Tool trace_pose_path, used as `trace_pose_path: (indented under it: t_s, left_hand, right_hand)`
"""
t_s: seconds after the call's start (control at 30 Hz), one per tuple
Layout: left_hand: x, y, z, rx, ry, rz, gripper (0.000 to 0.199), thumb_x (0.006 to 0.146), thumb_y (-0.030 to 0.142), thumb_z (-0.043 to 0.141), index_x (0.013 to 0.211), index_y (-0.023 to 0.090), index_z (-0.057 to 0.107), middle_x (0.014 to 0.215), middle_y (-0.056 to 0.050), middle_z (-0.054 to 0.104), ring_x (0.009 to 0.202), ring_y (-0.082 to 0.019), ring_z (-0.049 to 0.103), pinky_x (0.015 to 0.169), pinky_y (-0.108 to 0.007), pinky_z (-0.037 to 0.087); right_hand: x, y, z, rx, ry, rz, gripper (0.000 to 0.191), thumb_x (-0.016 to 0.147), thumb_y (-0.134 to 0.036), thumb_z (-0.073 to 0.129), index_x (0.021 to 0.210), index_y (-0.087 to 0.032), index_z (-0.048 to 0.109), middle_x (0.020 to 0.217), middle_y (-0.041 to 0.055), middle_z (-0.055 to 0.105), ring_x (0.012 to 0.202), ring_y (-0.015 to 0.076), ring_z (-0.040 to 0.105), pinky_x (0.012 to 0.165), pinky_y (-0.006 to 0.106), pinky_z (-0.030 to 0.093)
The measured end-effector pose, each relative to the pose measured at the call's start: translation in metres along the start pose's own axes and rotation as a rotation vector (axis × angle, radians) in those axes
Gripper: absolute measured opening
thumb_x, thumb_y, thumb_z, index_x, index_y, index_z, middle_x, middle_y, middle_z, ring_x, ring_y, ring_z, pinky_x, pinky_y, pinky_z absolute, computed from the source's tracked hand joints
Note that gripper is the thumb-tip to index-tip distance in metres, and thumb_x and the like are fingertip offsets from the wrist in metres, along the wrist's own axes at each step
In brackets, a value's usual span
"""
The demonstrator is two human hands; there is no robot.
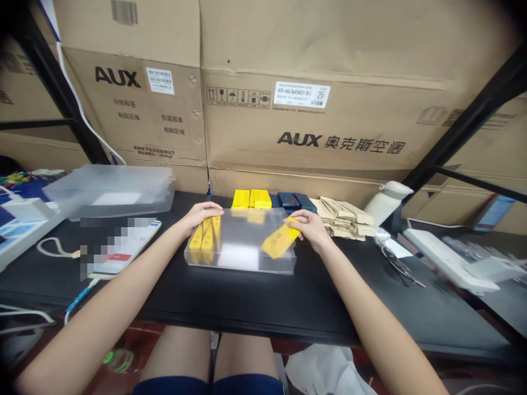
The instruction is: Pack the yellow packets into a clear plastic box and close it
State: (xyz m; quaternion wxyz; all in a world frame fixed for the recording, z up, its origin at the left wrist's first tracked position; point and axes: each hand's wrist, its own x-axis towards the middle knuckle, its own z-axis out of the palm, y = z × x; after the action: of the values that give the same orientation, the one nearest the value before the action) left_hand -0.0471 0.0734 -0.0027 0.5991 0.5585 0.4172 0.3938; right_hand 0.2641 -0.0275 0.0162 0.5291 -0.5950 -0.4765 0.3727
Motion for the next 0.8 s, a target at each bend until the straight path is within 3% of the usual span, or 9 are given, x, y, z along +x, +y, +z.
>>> trace_pose_path:
  t_s: [0.13,0.27,0.47,0.57,0.8]
  left_hand:
    - [0.0010,-0.0005,-0.0004,-0.005,0.002,0.007,0.030,0.052,0.030,0.080,0.077,0.018,0.068,0.067,0.000,0.065,0.062,-0.015,0.061,0.063,-0.027,0.047]
    - [0.0010,-0.0004,0.0000,-0.009,0.007,0.011,0.031,0.051,0.030,0.080,0.078,0.018,0.068,0.068,0.000,0.066,0.062,-0.015,0.061,0.064,-0.027,0.047]
    - [0.0003,0.0002,0.0007,-0.008,0.008,0.011,0.032,0.051,0.031,0.081,0.078,0.018,0.069,0.069,-0.001,0.066,0.063,-0.015,0.061,0.064,-0.028,0.047]
    - [0.0006,-0.0002,-0.0001,-0.012,-0.004,0.009,0.033,0.051,0.031,0.081,0.079,0.018,0.069,0.070,-0.001,0.067,0.064,-0.015,0.062,0.065,-0.028,0.047]
    - [0.0014,-0.0010,-0.0001,-0.023,0.008,0.015,0.032,0.052,0.031,0.080,0.079,0.018,0.069,0.071,-0.001,0.067,0.065,-0.015,0.062,0.066,-0.029,0.048]
  right_hand:
    - [-0.0062,-0.0026,0.0073,0.047,-0.103,0.018,0.036,0.051,-0.033,0.084,0.076,-0.018,0.063,0.080,0.0034,0.072,0.043,0.0068,0.051,0.032,0.018,0.036]
    - [-0.0058,-0.0024,0.0095,0.063,0.021,-0.039,0.034,0.047,-0.031,0.087,0.069,-0.016,0.064,0.087,0.0034,0.070,0.044,0.0037,0.050,0.038,0.019,0.044]
    - [-0.0048,-0.0050,0.0086,0.041,0.108,-0.039,0.035,0.043,-0.034,0.088,0.063,-0.016,0.066,0.061,-0.0008,0.061,0.049,0.0079,0.053,0.044,0.020,0.048]
    - [-0.0061,-0.0070,0.0093,0.049,0.067,-0.043,0.032,0.046,-0.036,0.087,0.062,-0.017,0.066,0.058,-0.0011,0.061,0.049,0.0089,0.054,0.047,0.021,0.048]
    - [-0.0064,-0.0040,0.0104,0.045,-0.065,-0.077,0.028,0.052,-0.037,0.084,0.068,-0.019,0.071,0.081,0.0044,0.070,0.072,0.0158,0.063,0.065,0.026,0.052]
